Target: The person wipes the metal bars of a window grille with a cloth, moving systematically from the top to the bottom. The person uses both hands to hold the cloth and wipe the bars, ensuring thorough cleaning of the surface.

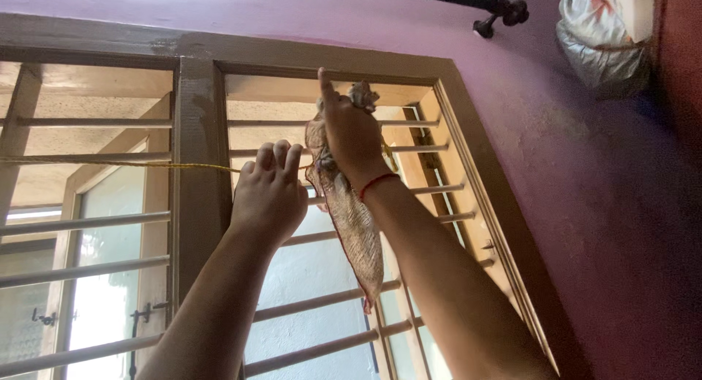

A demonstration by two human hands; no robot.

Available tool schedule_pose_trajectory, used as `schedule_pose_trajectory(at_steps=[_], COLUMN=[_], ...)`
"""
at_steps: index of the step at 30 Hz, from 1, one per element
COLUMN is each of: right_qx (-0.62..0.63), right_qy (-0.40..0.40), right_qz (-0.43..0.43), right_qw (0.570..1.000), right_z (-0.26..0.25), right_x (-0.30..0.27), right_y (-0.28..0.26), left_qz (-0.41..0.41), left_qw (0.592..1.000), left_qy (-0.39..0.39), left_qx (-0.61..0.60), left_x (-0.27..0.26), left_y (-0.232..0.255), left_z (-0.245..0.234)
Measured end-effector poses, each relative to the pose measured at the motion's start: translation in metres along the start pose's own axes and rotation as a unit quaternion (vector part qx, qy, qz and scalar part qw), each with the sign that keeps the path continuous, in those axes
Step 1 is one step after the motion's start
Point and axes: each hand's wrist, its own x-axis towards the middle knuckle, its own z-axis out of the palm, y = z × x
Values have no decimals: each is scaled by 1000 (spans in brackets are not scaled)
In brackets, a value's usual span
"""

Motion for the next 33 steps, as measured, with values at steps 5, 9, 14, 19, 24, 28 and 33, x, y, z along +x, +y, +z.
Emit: schedule_pose_trajectory(at_steps=[5,9,14,19,24,28,33], right_qx=[107,122,126,118,99,200,102], right_qy=[152,-152,-122,-134,-68,25,-194], right_qz=[41,298,294,230,119,-28,82], right_qw=[982,934,940,957,986,979,972], right_z=[-23,8,40,20,26,-1,-58], right_x=[10,30,31,13,-14,-34,-52], right_y=[52,68,47,44,54,81,124], left_qz=[-19,-17,-38,-20,-9,-7,-8], left_qw=[1000,997,999,995,995,996,996], left_qy=[-10,68,-8,69,80,68,84], left_qx=[-17,-6,-30,-62,-58,-52,-22], left_x=[0,0,0,0,-6,-5,-8], left_y=[2,5,8,3,-2,-1,3], left_z=[3,4,9,4,11,9,7])
